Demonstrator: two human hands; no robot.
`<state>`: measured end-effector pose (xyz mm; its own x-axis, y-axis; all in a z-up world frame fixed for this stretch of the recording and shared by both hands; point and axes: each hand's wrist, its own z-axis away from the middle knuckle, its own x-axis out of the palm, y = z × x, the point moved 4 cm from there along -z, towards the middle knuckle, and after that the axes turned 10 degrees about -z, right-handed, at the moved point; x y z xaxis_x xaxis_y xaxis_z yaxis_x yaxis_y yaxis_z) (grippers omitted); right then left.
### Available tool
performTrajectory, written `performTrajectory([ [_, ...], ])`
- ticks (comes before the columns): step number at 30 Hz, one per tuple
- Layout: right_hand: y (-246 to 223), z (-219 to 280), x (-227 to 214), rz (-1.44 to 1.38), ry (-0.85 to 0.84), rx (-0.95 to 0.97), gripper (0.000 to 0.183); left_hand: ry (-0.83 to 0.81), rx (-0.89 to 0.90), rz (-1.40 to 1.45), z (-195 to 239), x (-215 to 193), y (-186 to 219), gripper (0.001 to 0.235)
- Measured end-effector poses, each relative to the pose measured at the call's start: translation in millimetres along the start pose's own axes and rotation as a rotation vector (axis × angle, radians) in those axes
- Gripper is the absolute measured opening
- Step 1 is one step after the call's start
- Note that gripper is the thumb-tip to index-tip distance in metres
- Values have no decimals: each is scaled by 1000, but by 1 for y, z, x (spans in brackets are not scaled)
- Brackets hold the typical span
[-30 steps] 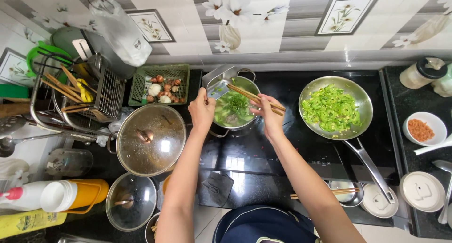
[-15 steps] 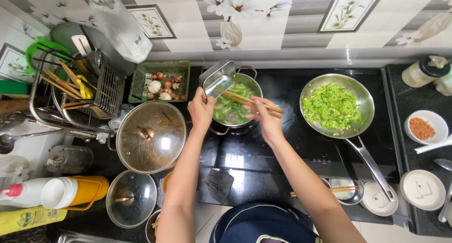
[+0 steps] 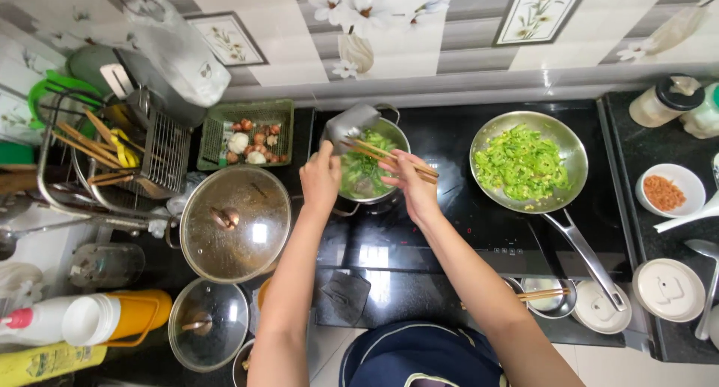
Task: The recorder is cooking soup and stir-fry, adding ingredients and seasoning them on a stove.
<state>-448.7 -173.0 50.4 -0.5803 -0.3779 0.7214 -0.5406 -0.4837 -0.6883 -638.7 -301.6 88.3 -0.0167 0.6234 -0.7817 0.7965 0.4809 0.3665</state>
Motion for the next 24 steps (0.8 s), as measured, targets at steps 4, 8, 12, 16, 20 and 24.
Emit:
performTrajectory([
  [4,2,-9,-18,3,61,43,34,-34,119,-141,-1,-5,3,23],
  [8,-16,2,-20,156,143,-43,33,11,200,-233,-1,-9,2,19],
  [12,-22,-4,-12,55,75,-107,32,9,232,-245,1,-4,10,14],
  [16,-10,-8,-27,88,125,-48,30,55,232,-224,-1,-14,10,14],
  [20,-24,6,-9,142,74,-80,28,-7,121,-185,3,-18,0,13],
  [24,-30,-9,-2,329,37,-77,27,94,-101,9,20,-64,4,20],
])
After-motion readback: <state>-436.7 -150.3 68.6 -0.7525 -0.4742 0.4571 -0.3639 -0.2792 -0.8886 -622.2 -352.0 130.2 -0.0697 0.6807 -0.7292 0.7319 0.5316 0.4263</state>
